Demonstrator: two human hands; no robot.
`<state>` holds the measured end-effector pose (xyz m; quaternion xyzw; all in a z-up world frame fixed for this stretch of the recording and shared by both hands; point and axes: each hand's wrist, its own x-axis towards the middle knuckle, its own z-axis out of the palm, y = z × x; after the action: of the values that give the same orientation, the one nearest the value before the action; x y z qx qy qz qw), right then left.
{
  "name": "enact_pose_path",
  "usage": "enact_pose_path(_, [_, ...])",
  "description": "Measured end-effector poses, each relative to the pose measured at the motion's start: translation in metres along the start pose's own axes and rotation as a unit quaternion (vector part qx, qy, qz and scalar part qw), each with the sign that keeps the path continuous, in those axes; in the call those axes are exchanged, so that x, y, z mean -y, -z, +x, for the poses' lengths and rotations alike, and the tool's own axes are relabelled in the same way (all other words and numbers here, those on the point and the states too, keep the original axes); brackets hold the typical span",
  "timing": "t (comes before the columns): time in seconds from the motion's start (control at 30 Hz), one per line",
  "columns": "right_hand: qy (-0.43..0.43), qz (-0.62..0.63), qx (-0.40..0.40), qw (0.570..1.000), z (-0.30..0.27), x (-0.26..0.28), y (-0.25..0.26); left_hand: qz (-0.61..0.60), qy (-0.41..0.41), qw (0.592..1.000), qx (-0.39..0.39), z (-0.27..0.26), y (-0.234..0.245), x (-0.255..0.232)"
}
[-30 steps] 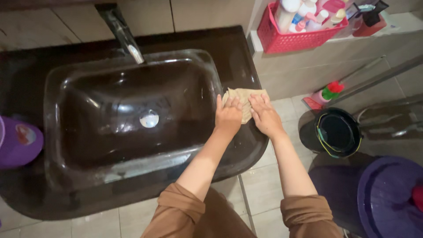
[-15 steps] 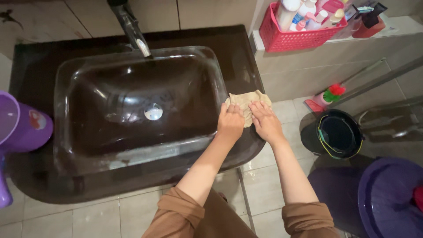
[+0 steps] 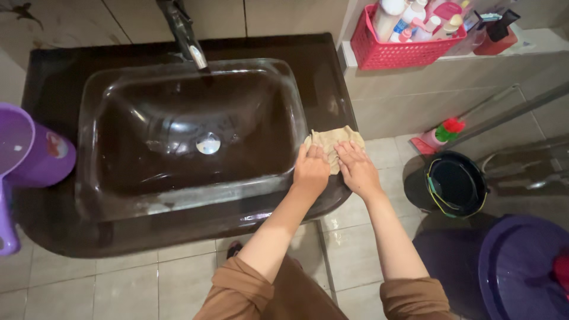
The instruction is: The person wipes the sink basin and counter using a cloth. They wring the cloth into a purple plastic scoop and continue wiping the faucet and surrounding surfaces.
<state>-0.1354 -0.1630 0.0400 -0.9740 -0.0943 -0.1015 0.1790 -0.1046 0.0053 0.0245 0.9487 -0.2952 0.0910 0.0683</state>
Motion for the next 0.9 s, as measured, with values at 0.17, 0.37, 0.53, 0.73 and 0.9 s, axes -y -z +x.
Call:
enact_pose_path(0.17, [0.010,-0.001,0.000,1.000,-0.008,0.000,0.000,-0.001,0.010,1.000,0.018,-0.003,-0.002,-0.007])
enact_pose_path(0.37, [0.029,-0.005,-0.008,1.000,-0.017,-0.001,-0.001,0.001,0.017,1.000,0.020,-0.014,0.001,-0.014])
enact_pose_path(0.53, [0.043,0.001,-0.010,0.999,-0.017,0.000,0.000,-0.013,0.020,1.000,0.012,-0.019,0.001,-0.016])
enact_pose_path(0.73, [0.021,0.002,0.020,1.000,-0.011,0.003,0.008,-0.009,0.055,0.997,0.050,-0.007,0.000,-0.017])
enact_pose_path(0.9, [0.025,-0.001,0.037,0.999,-0.002,-0.001,0.008,-0.028,0.054,0.996,0.069,-0.004,0.005,-0.013])
